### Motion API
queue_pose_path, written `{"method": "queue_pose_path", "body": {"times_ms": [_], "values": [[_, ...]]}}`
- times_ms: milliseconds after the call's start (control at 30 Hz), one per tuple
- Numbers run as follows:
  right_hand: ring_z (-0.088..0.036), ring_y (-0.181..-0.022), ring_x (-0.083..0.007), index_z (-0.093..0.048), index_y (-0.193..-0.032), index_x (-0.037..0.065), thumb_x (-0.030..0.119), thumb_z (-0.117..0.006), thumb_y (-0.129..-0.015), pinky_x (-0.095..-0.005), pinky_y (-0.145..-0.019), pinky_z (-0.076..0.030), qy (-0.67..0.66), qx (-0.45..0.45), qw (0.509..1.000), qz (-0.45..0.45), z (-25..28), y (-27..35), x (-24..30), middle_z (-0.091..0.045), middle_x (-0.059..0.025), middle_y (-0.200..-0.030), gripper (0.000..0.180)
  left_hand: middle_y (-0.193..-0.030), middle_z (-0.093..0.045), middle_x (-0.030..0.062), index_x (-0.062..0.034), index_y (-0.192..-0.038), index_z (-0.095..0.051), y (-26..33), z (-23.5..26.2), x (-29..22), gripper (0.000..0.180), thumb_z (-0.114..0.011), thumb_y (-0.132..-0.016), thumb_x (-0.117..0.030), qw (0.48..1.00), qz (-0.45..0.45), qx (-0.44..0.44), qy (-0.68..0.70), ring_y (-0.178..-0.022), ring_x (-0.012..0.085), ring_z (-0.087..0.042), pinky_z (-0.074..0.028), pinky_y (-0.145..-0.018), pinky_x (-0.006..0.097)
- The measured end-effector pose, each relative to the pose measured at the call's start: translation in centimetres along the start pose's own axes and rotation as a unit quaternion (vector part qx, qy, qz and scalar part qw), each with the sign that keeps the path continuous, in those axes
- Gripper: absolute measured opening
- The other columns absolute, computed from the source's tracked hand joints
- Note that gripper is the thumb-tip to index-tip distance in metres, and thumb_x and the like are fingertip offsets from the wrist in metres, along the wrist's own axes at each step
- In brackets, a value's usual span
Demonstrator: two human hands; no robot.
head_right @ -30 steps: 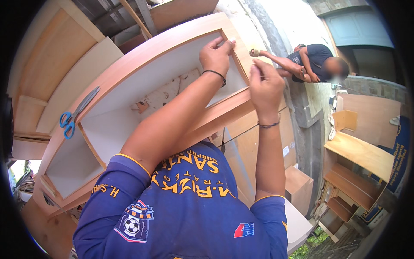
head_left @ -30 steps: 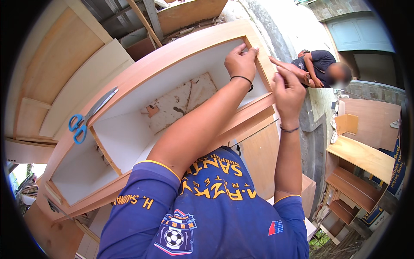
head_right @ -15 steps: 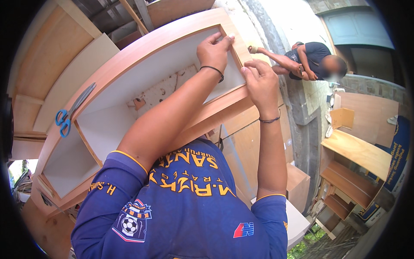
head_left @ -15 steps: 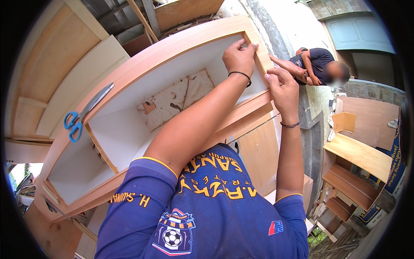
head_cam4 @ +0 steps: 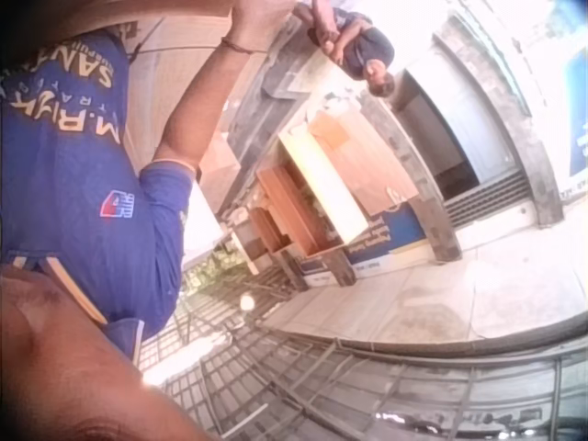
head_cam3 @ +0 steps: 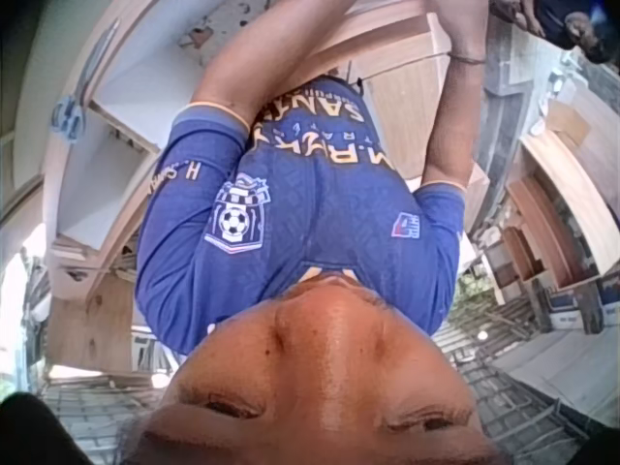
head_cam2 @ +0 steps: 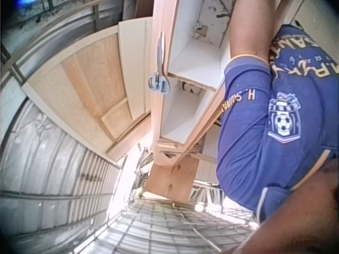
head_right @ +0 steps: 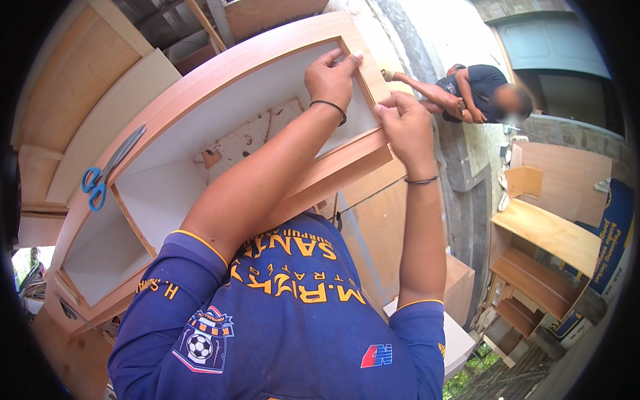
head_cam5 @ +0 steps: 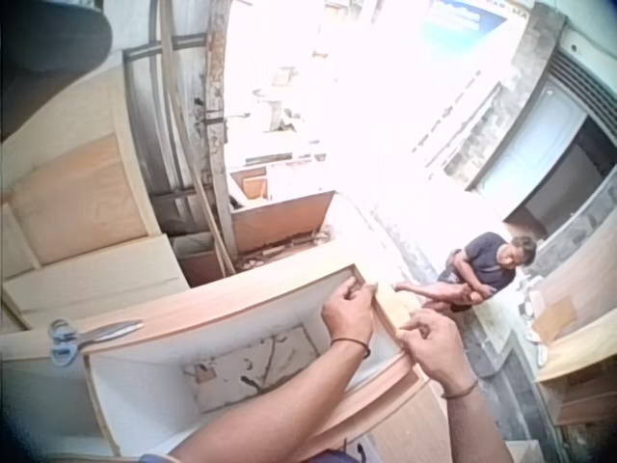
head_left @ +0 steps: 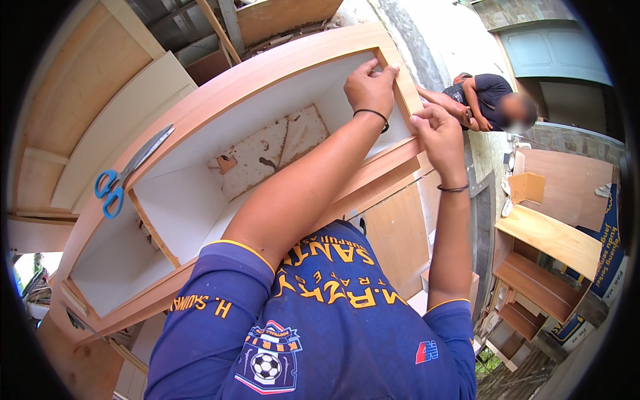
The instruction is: The person measures a wooden strip against a cabinet frame using a try square and pencil, cuts the strip with scissors, and then fits the strip onto the edge of the frame.
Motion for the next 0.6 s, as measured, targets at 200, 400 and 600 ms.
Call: {"method": "queue_pose_path", "body": {"times_ms": [200, 400, 600], "values": [[-0.063, -0.088, -0.0124, -0.064, -0.091, -0.005, 0.003, -0.067, -0.081, -0.0225, -0.074, -0.050, -0.099, 0.099, 0.988, -0.064, 1.4, -0.1, -1.7, -0.065, -0.0092, -0.101, 0.013, -0.076, -0.068, 0.0103, 0.0003, -0.111, -0.066, -0.1, 0.0, 0.2, 0.049, -0.078, -0.069, -0.023, 1.000, -0.004, 0.004, 0.008, -0.068, 0.0183, -0.065, -0.052, -0.069, 0.030], [-0.063, -0.077, -0.0102, -0.062, -0.084, -0.003, 0.004, -0.066, -0.082, -0.0219, -0.066, -0.049, -0.065, 0.103, 0.992, -0.038, 1.1, -0.4, -1.3, -0.065, -0.0053, -0.084, 0.009, -0.076, -0.068, 0.0103, -0.0002, -0.110, -0.066, 0.3, 0.2, -0.5, 0.049, -0.078, -0.069, -0.022, 1.000, -0.001, 0.004, -0.008, -0.068, 0.0181, -0.065, -0.052, -0.069, 0.030], [-0.064, -0.074, -0.0113, -0.060, -0.084, -0.002, 0.010, -0.067, -0.080, -0.0242, -0.064, -0.048, 0.025, 0.106, 0.993, -0.049, 0.9, -0.5, -1.4, -0.065, -0.0098, -0.079, 0.015, -0.079, -0.067, 0.0096, 0.0072, -0.112, -0.063, 0.2, 0.3, -0.6, 0.054, -0.080, -0.071, -0.022, 1.000, 0.003, 0.022, -0.016, -0.070, 0.0139, -0.061, -0.050, -0.066, 0.027]]}}
Point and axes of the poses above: each hand's wrist, its own y-axis away from the middle knuckle, its own z-axis out of the back of the hand, x = y × z, the point moved 6 cm from there along -y, towards the middle knuckle
